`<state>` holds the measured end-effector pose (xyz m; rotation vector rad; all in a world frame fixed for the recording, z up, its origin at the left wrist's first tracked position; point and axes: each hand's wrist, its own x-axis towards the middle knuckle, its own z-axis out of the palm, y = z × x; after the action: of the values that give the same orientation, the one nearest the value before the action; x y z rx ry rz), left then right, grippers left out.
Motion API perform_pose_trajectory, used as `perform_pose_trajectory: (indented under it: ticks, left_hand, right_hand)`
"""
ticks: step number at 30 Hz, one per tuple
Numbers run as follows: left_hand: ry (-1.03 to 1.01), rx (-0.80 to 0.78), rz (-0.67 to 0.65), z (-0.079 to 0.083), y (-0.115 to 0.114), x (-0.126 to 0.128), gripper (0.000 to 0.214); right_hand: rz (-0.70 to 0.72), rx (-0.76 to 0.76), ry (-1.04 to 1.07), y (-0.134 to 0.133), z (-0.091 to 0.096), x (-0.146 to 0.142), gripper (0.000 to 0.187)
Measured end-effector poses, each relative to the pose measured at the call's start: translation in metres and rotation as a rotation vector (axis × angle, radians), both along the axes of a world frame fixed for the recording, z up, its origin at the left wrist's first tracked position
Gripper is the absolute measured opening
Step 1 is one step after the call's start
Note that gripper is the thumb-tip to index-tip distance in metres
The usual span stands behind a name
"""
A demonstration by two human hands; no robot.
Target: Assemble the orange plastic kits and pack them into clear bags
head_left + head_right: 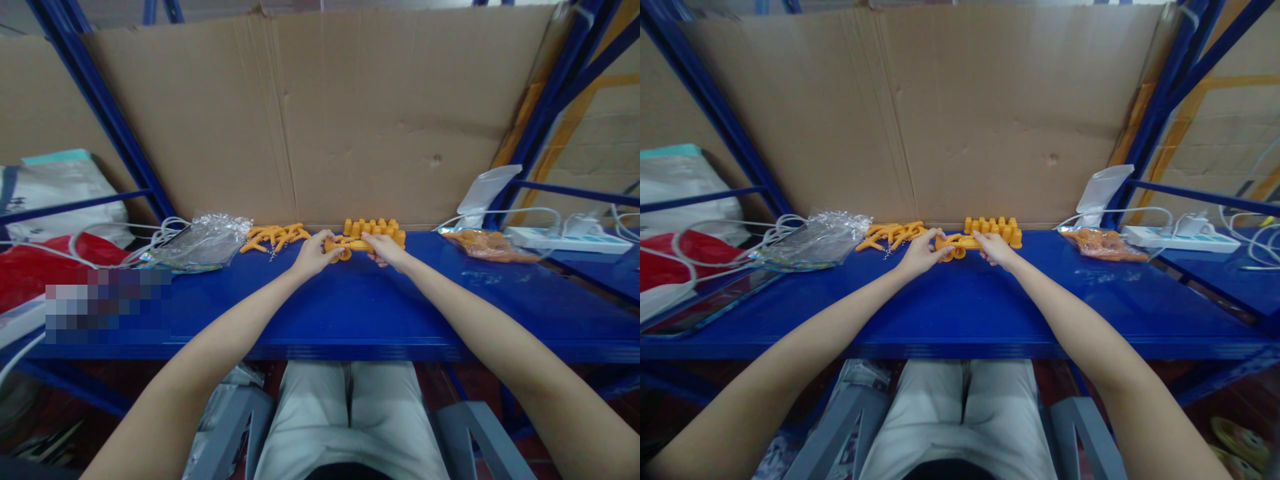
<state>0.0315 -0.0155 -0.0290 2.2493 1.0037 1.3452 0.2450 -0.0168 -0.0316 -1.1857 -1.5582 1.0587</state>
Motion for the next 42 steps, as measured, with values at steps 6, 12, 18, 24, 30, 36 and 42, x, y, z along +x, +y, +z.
perform_pose_trajectory:
  ticks: [6, 12, 18, 24, 30, 36, 42]
  left_hand:
    - [-0.012, 0.004, 0.001, 0.001, -0.001, -0.001, 0.025]
    - [-0.011, 0.011, 0.054, 0.0, 0.002, -0.004, 0.029]
    - [-0.028, -0.021, 0.091, -0.003, 0.01, -0.009, 0.026]
    - [-0.085, -0.086, 0.067, -0.006, 0.009, -0.01, 0.027]
    - [-0.067, -0.065, 0.091, -0.002, 0.004, -0.01, 0.028]
    - [-0.025, -0.017, 0.104, -0.002, 0.006, -0.013, 0.026]
    - [0.028, 0.066, 0.126, -0.005, 0.014, -0.013, 0.021]
  right_hand:
    - [-0.008, -0.019, -0.005, -0.006, 0.004, -0.004, 0.048]
    - [0.052, -0.044, 0.041, -0.015, 0.01, -0.006, 0.031]
    - [0.104, 0.0, 0.034, -0.017, 0.01, -0.008, 0.023]
    - [0.119, 0.042, 0.1, -0.018, 0.009, -0.009, 0.029]
    - [0.133, -0.016, 0.144, -0.019, 0.01, -0.012, 0.037]
    - [0.147, -0.041, 0.143, -0.019, 0.008, -0.011, 0.039]
    - [0.125, -0.02, 0.21, -0.017, 0.007, -0.013, 0.031]
